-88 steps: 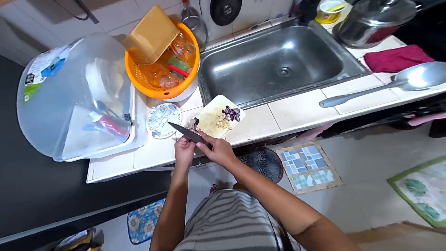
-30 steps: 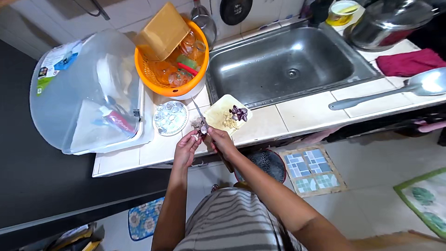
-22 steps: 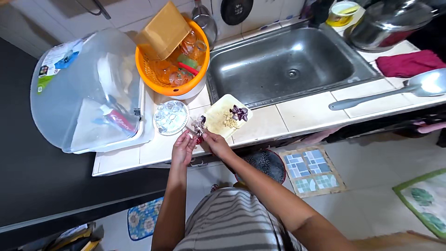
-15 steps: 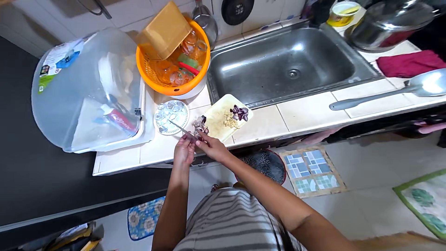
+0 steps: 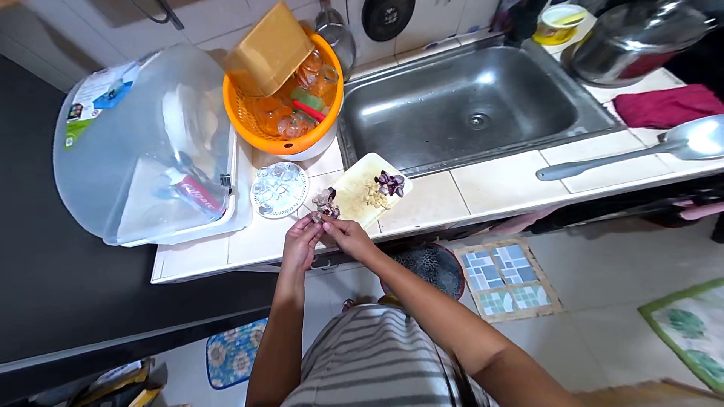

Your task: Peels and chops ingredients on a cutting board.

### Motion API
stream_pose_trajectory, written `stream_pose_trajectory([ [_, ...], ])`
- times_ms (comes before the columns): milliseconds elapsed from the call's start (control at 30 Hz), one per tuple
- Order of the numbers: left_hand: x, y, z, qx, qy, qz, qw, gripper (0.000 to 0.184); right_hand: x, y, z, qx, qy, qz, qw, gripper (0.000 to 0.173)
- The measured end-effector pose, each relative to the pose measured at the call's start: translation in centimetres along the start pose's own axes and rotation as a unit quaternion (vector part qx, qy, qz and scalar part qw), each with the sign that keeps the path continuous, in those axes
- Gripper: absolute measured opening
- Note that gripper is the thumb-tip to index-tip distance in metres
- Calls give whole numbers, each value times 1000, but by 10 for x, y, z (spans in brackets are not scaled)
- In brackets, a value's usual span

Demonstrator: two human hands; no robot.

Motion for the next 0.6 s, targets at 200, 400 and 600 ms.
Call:
stream_pose_trajectory([
  [200,0,3,4,-75,41,-21,996,14,1,-3,4,-32,25,28,999,41],
  [400,1,1,5,-144,43,-8,989,18,-2,-7,9,-23,5,41,999,42],
  [600,2,-2,8,-143,80,-21,986,14,-4,-11,19,-56,26,72,995,42],
])
Point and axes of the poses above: each hand's wrist, its own x-axis away from the middle knuckle, its own y-axis out of the palm, z = x × y, the point moved 8 cm from there along -x, towards the middle knuckle, and after that the axes turned 9 degrees about -y, right-handed, at the moved point
